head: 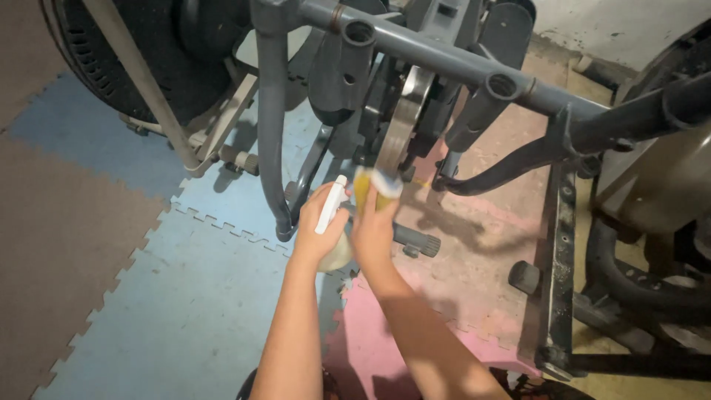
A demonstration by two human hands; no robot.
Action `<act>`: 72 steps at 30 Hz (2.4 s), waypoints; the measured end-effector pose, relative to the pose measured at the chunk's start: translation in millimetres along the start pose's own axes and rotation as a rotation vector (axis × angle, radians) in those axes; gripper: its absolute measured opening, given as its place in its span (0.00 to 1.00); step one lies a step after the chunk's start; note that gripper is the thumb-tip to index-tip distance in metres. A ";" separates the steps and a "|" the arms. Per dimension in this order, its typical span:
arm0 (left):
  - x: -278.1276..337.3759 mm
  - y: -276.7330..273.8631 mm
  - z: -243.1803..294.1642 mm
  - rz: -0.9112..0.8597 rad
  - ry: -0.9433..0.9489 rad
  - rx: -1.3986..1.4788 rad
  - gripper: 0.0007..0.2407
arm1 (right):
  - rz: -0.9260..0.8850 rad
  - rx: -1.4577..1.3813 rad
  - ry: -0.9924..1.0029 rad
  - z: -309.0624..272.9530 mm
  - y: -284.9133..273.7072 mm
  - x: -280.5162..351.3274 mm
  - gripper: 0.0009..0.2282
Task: Spraying cleaning solution and wiping down elliptical machines in a gym.
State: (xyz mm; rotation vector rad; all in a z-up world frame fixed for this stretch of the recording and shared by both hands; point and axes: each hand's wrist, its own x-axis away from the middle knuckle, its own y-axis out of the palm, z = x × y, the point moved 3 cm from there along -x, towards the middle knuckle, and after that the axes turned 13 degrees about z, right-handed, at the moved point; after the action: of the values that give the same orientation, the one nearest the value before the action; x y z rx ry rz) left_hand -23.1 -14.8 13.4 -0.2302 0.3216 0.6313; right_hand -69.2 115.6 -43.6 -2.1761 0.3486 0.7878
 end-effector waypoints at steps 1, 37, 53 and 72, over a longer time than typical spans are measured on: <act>-0.1 -1.7 0.5 0.003 0.001 -0.003 0.13 | -0.001 -0.004 -0.001 8.5 -4.8 11.2 0.38; 5.6 -56.4 -0.8 0.067 0.011 -0.198 0.13 | -0.268 -0.012 -0.139 7.7 -6.5 76.3 0.29; 4.7 -74.6 1.6 0.358 0.160 -0.485 0.15 | -0.225 -0.436 -0.191 -25.0 103.8 30.2 0.26; -24.4 -49.1 -75.4 0.242 0.078 -0.353 0.16 | -0.397 0.212 -0.277 56.8 301.7 -19.7 0.36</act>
State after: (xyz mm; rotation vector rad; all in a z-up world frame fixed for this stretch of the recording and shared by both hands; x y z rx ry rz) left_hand -28.5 -89.6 -42.1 -0.5611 0.3136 0.9202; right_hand -252.2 -40.3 -235.5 -1.8261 -0.1340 0.7718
